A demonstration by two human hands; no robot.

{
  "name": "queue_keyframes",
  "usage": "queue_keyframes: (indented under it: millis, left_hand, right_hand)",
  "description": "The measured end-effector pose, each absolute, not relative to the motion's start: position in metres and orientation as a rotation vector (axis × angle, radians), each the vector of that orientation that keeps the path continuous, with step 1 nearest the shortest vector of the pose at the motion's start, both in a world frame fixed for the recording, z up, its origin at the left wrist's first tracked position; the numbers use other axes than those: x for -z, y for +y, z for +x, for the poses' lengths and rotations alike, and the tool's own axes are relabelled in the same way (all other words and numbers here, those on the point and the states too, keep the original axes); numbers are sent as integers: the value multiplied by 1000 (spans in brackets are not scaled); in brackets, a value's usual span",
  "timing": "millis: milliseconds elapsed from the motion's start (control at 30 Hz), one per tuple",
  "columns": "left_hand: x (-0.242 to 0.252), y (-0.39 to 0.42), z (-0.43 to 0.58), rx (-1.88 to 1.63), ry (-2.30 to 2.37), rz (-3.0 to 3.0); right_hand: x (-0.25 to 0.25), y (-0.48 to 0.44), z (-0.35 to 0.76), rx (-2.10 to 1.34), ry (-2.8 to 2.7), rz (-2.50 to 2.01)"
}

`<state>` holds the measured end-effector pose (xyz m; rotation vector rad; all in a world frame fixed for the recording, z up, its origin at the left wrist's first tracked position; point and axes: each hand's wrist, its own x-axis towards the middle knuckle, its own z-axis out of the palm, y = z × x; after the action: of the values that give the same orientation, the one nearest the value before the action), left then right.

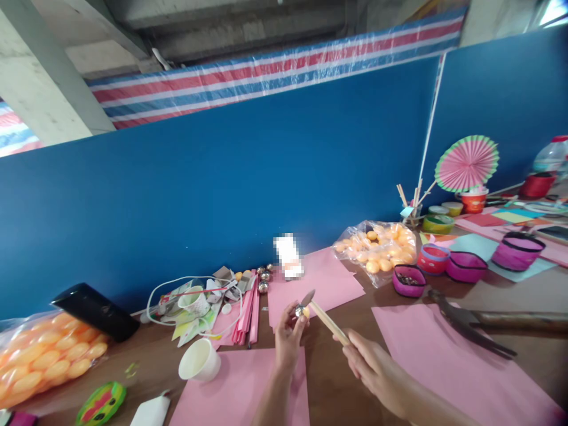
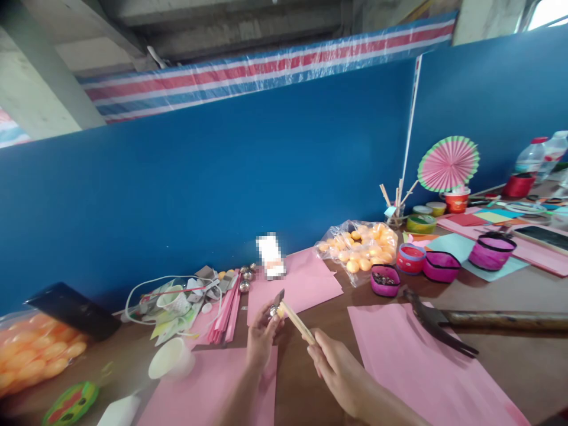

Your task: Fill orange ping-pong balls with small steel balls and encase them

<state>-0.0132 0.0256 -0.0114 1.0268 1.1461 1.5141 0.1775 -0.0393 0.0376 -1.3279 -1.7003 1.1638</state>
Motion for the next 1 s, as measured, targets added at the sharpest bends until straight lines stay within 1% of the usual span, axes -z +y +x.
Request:
queue_keyframes:
  millis: [267, 567, 733, 1000]
  left_hand:
    - [7, 23, -12, -1470, 1132, 1064]
    - [8, 24, -13, -1490, 1122, 1056]
    - [7, 25, -14, -1487, 1222, 1064]
    - [9, 25, -12, -1472, 1158, 1038]
  right_hand:
    - [-61, -40, 181, -1159, -1794, -1308]
    - [-42, -37, 175, -1137, -1751, -1345]
    - [-41, -37, 174, -1120, -1781, -1335]
    - [-46, -37, 176, -1096, -1795, -1353]
